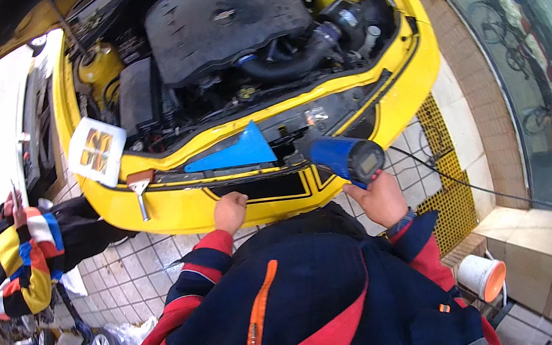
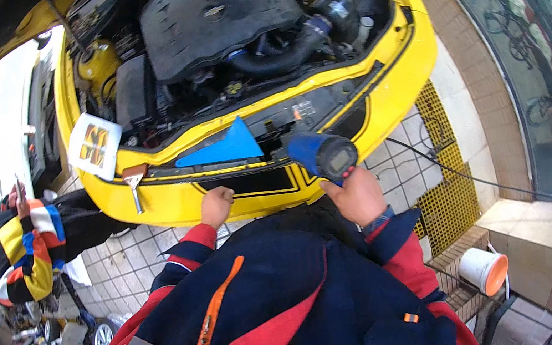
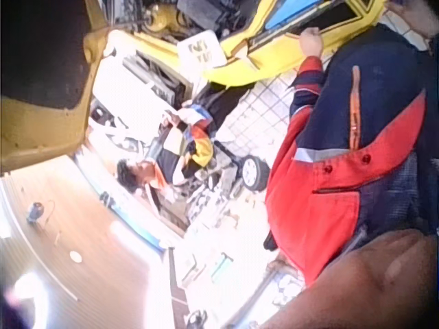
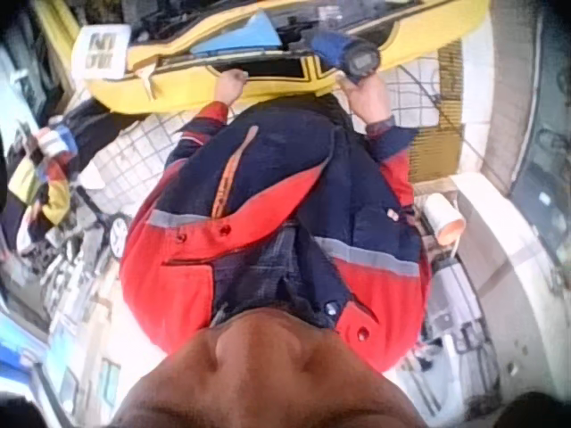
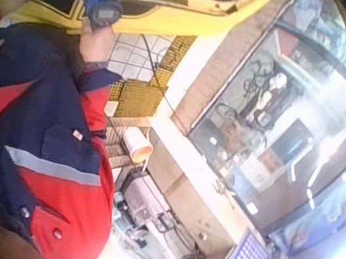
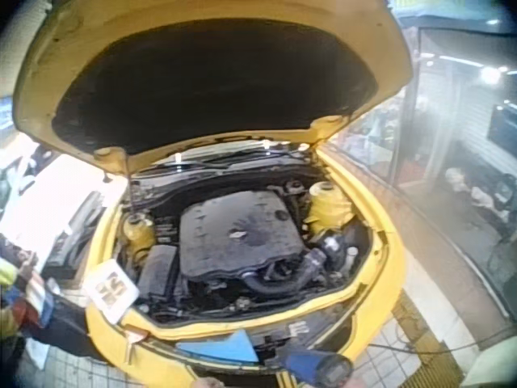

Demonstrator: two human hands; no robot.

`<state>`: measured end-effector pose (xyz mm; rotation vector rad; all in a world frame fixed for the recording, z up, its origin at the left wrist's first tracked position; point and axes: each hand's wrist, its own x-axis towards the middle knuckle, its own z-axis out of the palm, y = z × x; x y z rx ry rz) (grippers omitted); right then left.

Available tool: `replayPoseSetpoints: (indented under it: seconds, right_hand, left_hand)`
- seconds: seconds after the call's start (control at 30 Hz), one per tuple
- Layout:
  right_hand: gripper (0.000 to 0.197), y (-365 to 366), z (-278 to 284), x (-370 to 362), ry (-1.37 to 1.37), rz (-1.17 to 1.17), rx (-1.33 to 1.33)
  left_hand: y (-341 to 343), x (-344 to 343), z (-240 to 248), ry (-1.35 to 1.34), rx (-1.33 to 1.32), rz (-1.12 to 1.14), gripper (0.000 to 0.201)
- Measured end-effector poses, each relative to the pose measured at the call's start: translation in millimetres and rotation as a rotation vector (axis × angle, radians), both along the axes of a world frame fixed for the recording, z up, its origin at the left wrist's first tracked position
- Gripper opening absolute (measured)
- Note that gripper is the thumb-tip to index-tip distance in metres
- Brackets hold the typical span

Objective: The person applies a transparent protective film to the front bumper of a yellow car. They use a heat gun to warm the film and a blue squeegee to smooth it onto the surface, working along the bumper edges and contours.

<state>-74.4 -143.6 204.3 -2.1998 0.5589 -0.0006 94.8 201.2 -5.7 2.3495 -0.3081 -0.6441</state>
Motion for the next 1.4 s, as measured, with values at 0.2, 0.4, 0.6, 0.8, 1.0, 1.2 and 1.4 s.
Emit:
replayPoseSetpoints:
  seconds: [0.2, 0.4, 0.6, 0.8, 1.0, 1.2, 1.4]
  right_hand:
    - [0.038, 3.5, -0.3, -2.3, 0.088, 0.062, 0.039]
    - [0.039, 5.9, 5.6, 1.3, 0.039, 0.069, 0.145]
    - [0.034, 4.7, -5.5, 2.4, 0.012, 0.057, 0.173]
    - [0.043, 9.3, -39.0, 22.8, 0.142, 0.112, 0.355]
    - [0.05, 33.4, -66.5, 50.6, 0.101, 0.256, 0.287]
    - [0.048, 48.8, -70.5, 67.9, 0.129, 0.327, 0.143]
    - [0.049, 59.9, -66.0, 80.1, 0.125, 0.351, 0.104]
  left_hand:
    - [-9.5, -27.2, 35.4, -0.46, 0.102, -0.274, 0.044]
    - [-25.1, -10.3, 25.2, -0.699, 0.059, -0.331, 0.052]
    - [-23.9, 1.5, 15.9, -0.555, 0.136, -0.396, 0.048]
    - [-27.1, 3.8, 18.7, -0.557, 0.147, -0.437, 0.051]
    - [15.9, -9.4, 34.2, -0.583, 0.01, -0.219, 0.066]
    - [35.2, -56.0, 29.1, -0.445, 0.079, -0.113, 0.055]
    - [42.1, -63.8, 24.7, -0.498, 0.042, -0.095, 0.05]
